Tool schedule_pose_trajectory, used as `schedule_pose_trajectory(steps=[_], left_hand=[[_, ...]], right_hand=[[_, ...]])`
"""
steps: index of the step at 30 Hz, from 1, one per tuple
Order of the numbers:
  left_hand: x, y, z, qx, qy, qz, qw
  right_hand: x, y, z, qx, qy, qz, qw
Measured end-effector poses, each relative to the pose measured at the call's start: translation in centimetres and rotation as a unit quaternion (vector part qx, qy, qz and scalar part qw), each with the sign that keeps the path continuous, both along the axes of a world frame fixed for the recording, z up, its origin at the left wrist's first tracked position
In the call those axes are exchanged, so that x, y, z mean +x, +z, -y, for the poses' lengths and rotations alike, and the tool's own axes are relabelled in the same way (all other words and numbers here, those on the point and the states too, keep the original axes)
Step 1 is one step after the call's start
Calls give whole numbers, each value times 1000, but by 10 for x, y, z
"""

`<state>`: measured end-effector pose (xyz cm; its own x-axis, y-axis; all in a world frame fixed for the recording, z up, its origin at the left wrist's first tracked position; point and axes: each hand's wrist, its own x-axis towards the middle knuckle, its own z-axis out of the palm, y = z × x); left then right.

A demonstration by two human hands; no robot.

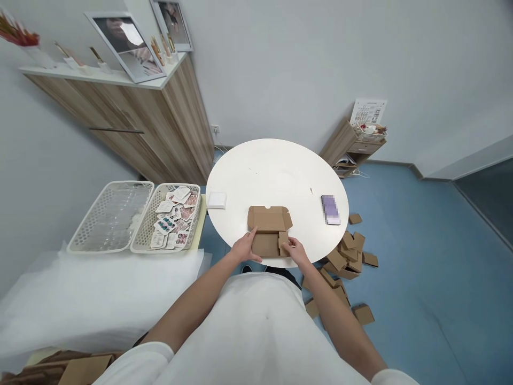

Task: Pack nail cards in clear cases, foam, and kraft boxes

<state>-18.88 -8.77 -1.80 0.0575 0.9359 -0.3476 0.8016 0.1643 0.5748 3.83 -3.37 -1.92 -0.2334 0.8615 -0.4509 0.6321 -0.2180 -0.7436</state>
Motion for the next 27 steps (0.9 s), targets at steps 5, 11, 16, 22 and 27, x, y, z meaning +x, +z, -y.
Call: schedule_pose_trajectory(steps=[5, 11, 16, 22, 27], left_hand=[[0, 0, 0, -10, 2, 16, 1000], [1, -4, -1, -1, 5, 24, 1000], [2, -4, 0, 4, 7, 27, 1000], [1, -3, 1, 7, 1, 21, 1000], [3, 3, 4, 13, 17, 15, 1000]], right_hand=[[-14, -5, 0, 20, 29, 205, 978], [-24, -4, 0, 26, 60, 317, 946], [-27, -1, -2, 22, 65, 335, 940], [-22, 1, 0, 13, 64, 317, 946], [-17, 3, 1, -2, 51, 271, 961]])
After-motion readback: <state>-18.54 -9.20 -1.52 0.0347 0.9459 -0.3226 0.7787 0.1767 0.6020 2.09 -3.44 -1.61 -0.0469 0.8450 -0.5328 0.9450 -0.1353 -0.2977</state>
